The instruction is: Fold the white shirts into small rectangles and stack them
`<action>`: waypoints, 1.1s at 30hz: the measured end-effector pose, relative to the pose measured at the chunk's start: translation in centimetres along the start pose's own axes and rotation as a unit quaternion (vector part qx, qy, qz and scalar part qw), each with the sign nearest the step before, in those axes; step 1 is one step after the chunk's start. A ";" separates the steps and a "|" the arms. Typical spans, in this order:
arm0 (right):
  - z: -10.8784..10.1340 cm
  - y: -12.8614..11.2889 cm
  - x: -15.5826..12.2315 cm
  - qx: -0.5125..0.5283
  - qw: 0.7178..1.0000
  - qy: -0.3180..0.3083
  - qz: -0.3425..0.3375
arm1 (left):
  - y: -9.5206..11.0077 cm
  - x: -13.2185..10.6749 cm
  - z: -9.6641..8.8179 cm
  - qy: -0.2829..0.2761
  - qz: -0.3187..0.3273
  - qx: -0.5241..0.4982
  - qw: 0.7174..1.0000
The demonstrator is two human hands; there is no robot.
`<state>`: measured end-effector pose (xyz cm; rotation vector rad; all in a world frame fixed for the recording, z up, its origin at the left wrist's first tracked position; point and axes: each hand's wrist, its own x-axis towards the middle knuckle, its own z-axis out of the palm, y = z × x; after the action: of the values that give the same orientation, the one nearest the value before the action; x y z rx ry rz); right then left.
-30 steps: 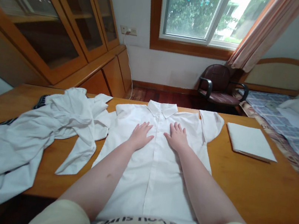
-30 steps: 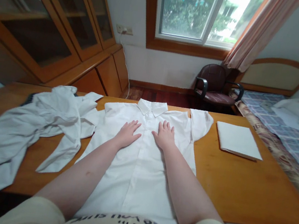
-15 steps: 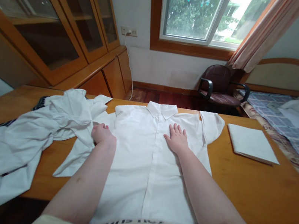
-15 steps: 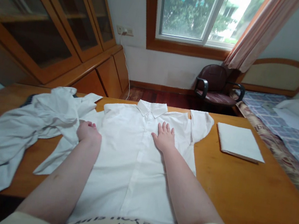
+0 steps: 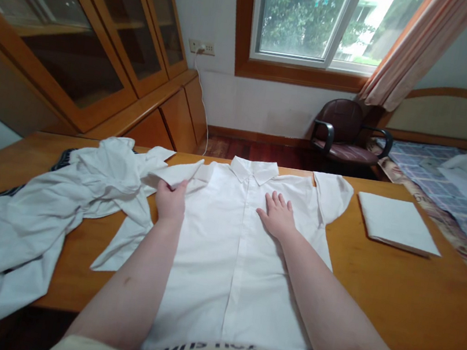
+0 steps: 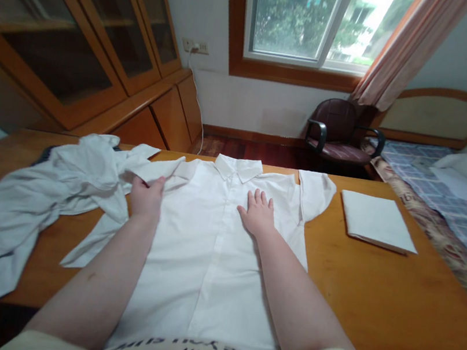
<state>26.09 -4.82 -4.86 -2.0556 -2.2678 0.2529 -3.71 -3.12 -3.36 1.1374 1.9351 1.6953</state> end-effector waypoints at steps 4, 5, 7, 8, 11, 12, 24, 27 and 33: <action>-0.1 0.0 0.0 0.000 1.000 0.000 0.000 | 1.5 -1.9 -0.1 -0.129 0.143 0.199 0.961; -0.1 0.0 -0.1 0.002 1.000 0.001 0.000 | 2.0 -2.3 -0.2 -0.189 0.174 0.227 0.939; -0.2 0.0 -0.1 0.008 1.000 0.002 0.000 | 3.0 -3.0 -0.3 -0.305 0.213 0.248 0.894; -0.2 0.0 -0.1 0.011 1.000 0.002 0.001 | 3.3 -3.2 -0.4 -0.357 0.218 0.247 0.874; -0.2 0.0 0.0 0.023 1.000 0.003 0.001 | 3.8 -3.4 -1.0 -0.481 0.174 0.240 0.825; -0.2 0.0 0.0 0.027 1.000 0.005 0.000 | 3.9 -3.4 -1.1 -0.506 0.146 0.243 0.815; -0.6 0.4 0.2 0.199 0.969 0.070 -0.127 | 3.7 -1.6 -1.6 -0.145 0.129 0.342 0.920; -0.3 0.1 0.3 0.198 0.968 0.065 -0.141 | 3.2 -1.2 -1.4 -0.189 0.040 0.375 0.907; 0.0 0.5 0.5 0.393 0.908 0.142 -0.021 | 2.6 -1.4 -0.9 -0.224 0.122 0.366 0.895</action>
<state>26.49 -4.30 -5.01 -1.4917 -1.6366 0.6795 -2.52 -4.81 -1.11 1.8935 2.2127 0.6416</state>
